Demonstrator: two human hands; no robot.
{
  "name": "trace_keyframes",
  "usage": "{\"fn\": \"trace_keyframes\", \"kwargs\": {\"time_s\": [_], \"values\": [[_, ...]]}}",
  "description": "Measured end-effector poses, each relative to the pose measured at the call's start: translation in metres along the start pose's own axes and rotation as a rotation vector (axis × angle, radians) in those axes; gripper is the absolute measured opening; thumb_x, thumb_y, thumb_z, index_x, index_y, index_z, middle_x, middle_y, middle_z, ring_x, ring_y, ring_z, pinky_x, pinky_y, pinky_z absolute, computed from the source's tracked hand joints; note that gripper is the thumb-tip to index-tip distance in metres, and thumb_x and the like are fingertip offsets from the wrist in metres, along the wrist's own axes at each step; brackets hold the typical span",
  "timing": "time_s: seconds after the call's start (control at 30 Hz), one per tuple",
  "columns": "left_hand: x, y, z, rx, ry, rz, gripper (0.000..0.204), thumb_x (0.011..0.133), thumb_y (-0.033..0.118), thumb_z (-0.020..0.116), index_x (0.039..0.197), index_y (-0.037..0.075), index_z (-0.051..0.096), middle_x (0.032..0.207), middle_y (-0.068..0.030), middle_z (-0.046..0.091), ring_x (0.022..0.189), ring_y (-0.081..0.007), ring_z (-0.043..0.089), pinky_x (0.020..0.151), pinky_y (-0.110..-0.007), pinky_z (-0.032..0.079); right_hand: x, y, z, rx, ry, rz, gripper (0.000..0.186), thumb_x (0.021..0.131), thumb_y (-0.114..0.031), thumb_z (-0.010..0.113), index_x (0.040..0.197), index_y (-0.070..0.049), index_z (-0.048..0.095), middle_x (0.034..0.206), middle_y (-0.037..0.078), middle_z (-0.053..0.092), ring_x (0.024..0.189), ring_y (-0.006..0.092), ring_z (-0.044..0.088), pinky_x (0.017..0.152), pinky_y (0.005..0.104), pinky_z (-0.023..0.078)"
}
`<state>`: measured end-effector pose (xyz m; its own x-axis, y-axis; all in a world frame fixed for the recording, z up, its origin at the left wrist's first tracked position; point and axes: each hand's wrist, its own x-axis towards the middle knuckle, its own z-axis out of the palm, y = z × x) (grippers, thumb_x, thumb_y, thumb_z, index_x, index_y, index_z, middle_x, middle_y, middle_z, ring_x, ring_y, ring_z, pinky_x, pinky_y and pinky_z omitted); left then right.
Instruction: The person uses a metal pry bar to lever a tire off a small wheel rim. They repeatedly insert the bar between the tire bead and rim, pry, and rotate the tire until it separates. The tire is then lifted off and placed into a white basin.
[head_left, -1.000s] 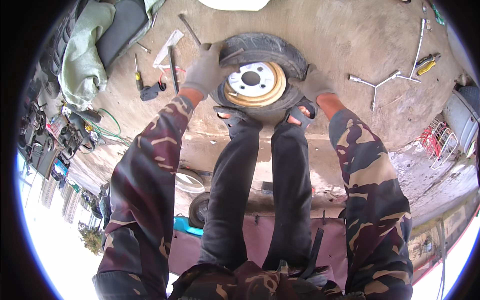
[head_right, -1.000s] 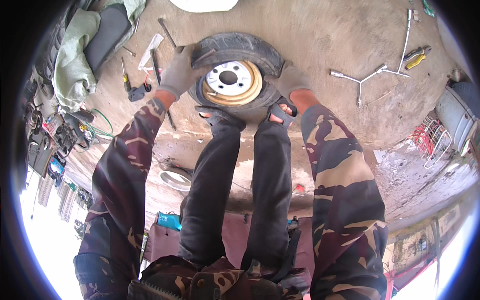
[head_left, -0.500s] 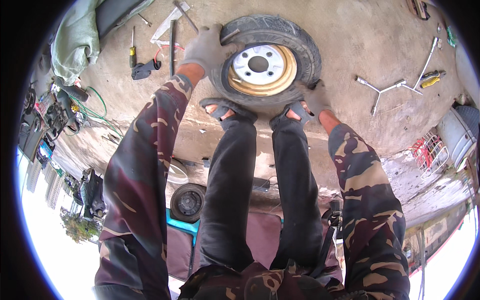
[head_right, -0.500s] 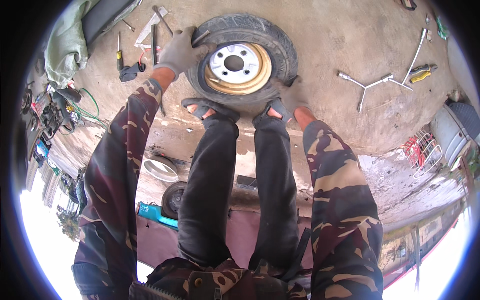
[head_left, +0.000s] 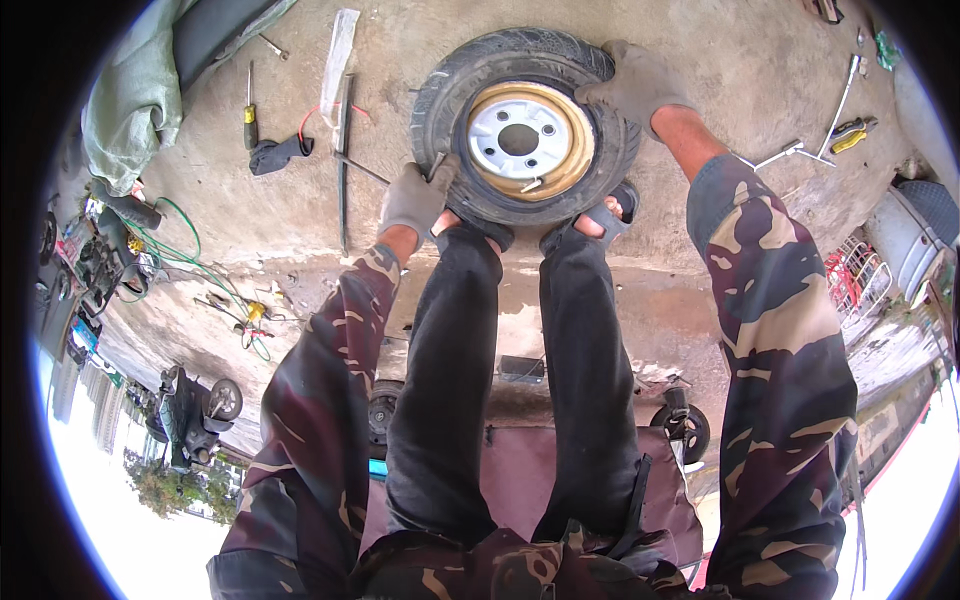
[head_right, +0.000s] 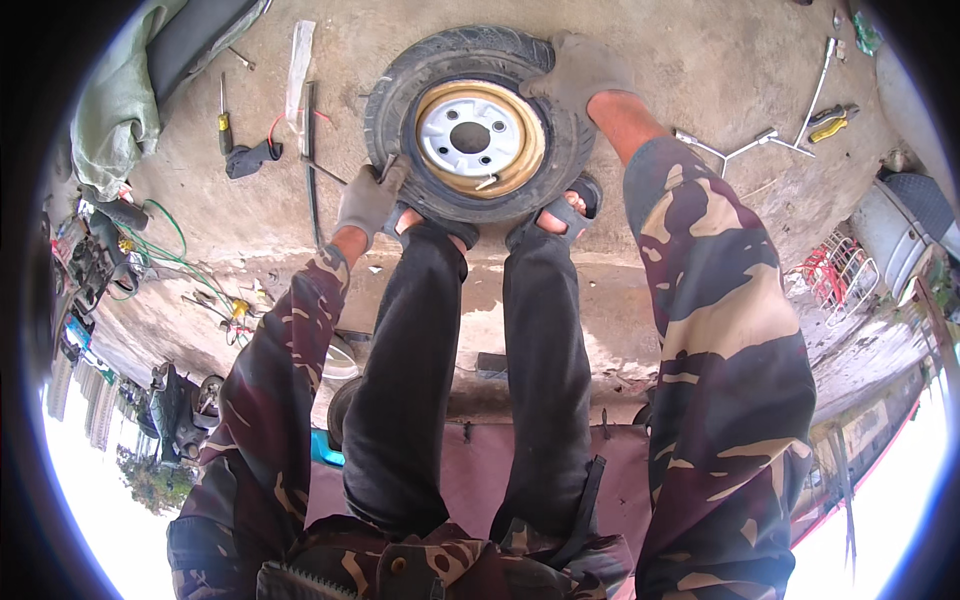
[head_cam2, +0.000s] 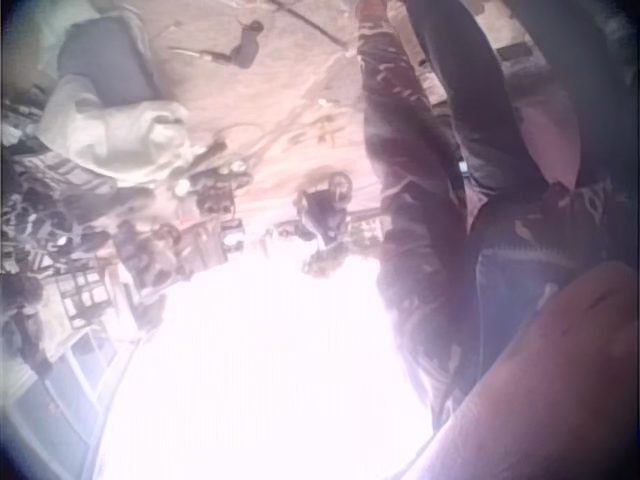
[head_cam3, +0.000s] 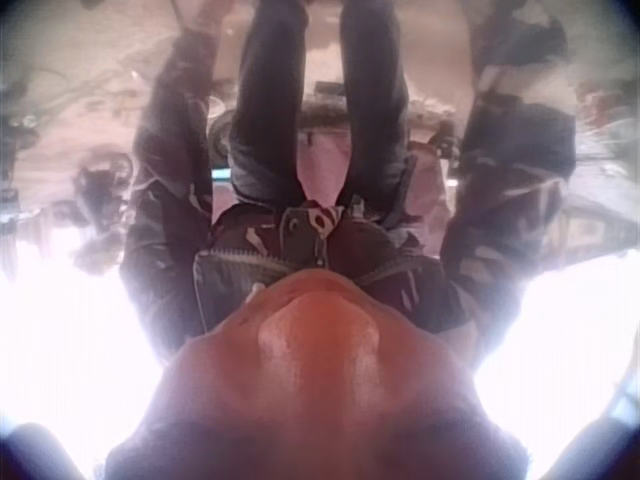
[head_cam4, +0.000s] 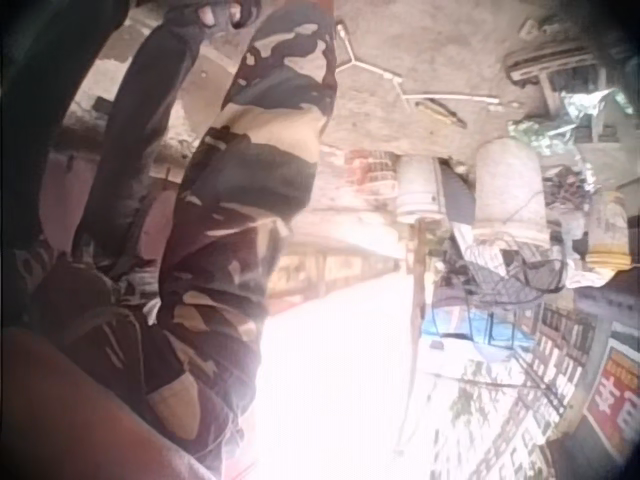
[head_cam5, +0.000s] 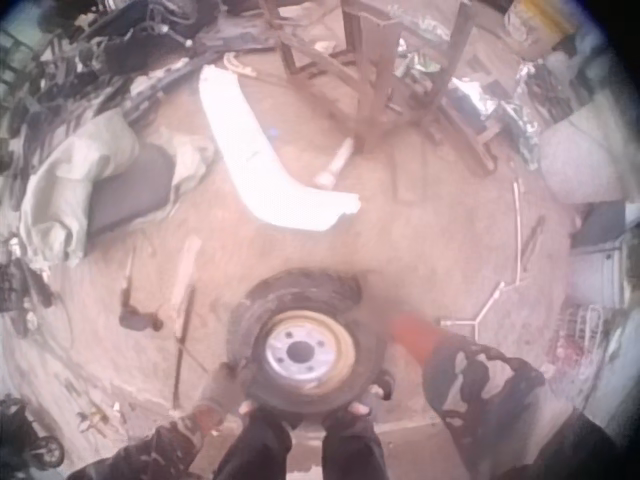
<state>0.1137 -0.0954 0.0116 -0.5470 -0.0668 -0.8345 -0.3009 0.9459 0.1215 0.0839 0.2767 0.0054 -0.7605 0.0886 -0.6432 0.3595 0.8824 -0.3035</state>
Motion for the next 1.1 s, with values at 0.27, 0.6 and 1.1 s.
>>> {"fn": "trace_keyframes", "kwargs": {"time_s": [0.27,0.6,1.1], "values": [[0.003,-0.007,0.003,-0.068,-0.045,-0.031,0.090,0.092,0.074,0.067,0.125,-0.010,0.069,0.119,-0.0359,0.073,0.120,-0.0482,0.070,0.101,-0.049,0.054,-0.042,0.002,0.031,0.185,0.153,0.190,0.091,0.080,-0.057,0.085,0.151,-0.008,0.058,0.135,0.028,0.069,0.130,0.0426,0.065,0.112,0.0480,0.052],[-0.015,-0.001,-0.046,-0.386,0.128,0.079,0.064,0.096,0.052,0.078,0.124,-0.006,0.070,0.097,-0.0223,0.077,0.095,-0.0298,0.076,0.086,-0.041,0.056,-0.100,0.034,0.068,0.257,-0.116,0.492,0.084,0.090,-0.060,0.077,0.146,0.001,0.061,0.131,0.027,0.073,0.127,0.0420,0.068,0.108,0.0460,0.053],[-0.193,0.060,-0.065,-0.276,-0.091,0.922,0.071,0.091,0.017,0.071,0.156,0.005,0.046,0.153,-0.0298,0.049,0.130,-0.0497,0.060,0.104,-0.052,0.054,-0.260,-0.165,0.030,1.361,0.020,0.033,0.061,0.113,-0.041,0.059,0.153,0.004,0.052,0.139,0.014,0.066,0.125,0.0202,0.064,0.106,0.0331,0.051]]}}
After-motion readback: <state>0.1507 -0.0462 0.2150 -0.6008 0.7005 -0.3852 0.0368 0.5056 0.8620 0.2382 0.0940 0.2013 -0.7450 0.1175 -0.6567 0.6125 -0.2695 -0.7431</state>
